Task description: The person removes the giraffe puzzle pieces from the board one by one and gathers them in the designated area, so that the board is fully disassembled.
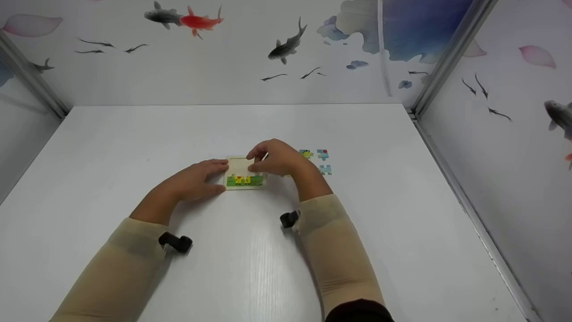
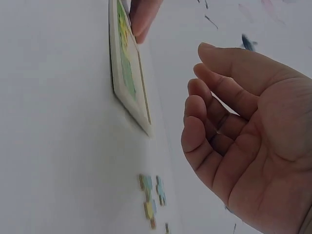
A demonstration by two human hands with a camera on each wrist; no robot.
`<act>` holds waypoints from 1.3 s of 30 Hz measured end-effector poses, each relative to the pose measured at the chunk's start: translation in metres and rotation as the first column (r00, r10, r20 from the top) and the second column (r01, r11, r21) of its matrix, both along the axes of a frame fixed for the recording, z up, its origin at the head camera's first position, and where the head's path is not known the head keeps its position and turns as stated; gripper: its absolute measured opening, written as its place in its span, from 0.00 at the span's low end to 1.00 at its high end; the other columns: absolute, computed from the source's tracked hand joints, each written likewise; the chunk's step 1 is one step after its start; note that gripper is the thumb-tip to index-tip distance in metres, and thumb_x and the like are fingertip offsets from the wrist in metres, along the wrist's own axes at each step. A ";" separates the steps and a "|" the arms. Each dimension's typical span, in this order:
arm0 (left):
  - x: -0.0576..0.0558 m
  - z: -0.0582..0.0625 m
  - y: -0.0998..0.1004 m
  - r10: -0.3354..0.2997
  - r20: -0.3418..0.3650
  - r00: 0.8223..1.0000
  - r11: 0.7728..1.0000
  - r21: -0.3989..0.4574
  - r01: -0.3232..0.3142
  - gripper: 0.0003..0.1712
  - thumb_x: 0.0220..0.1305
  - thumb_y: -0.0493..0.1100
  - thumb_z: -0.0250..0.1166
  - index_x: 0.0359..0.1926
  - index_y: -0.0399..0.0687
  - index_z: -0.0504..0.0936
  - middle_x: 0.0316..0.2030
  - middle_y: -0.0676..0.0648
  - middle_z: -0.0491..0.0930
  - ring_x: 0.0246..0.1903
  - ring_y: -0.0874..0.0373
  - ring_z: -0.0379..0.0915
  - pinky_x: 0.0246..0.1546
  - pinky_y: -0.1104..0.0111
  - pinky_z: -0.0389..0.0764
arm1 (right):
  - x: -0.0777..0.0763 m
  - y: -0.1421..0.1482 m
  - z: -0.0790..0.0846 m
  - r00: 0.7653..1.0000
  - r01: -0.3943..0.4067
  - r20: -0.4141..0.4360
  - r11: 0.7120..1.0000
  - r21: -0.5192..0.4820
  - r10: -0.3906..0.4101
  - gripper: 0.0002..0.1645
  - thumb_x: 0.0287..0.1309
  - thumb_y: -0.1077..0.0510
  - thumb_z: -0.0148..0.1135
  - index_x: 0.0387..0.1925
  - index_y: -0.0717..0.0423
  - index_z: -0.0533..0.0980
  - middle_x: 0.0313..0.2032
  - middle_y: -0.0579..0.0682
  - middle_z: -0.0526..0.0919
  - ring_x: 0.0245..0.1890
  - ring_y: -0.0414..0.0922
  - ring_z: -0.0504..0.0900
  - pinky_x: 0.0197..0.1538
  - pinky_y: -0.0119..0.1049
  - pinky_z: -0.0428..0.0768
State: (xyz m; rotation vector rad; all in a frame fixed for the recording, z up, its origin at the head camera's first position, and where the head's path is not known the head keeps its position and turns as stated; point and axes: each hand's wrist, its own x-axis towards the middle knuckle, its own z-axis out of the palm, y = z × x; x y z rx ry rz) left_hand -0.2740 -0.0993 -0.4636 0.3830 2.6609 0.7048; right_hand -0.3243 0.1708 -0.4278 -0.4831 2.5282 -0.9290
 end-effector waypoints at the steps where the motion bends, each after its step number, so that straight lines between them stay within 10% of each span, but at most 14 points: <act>1: 0.000 0.000 0.000 -0.001 0.001 1.000 1.000 -0.002 0.001 0.40 0.75 0.55 0.65 0.83 0.61 0.63 0.85 0.57 0.57 0.87 0.49 0.46 0.86 0.46 0.52 | 0.000 -0.006 0.000 1.000 -0.009 -0.001 1.000 -0.005 0.009 0.21 0.67 0.47 0.73 0.59 0.44 0.86 0.47 0.47 0.86 0.46 0.48 0.83 0.45 0.41 0.84; 39: -0.003 -0.002 -0.003 -0.065 -0.051 0.997 0.998 -0.009 0.065 0.40 0.76 0.52 0.64 0.84 0.55 0.63 0.85 0.52 0.58 0.86 0.47 0.50 0.85 0.47 0.55 | 0.013 -0.056 -0.024 0.998 -0.043 0.052 0.988 0.150 0.035 0.24 0.60 0.60 0.76 0.57 0.45 0.82 0.51 0.47 0.83 0.53 0.48 0.79 0.62 0.45 0.82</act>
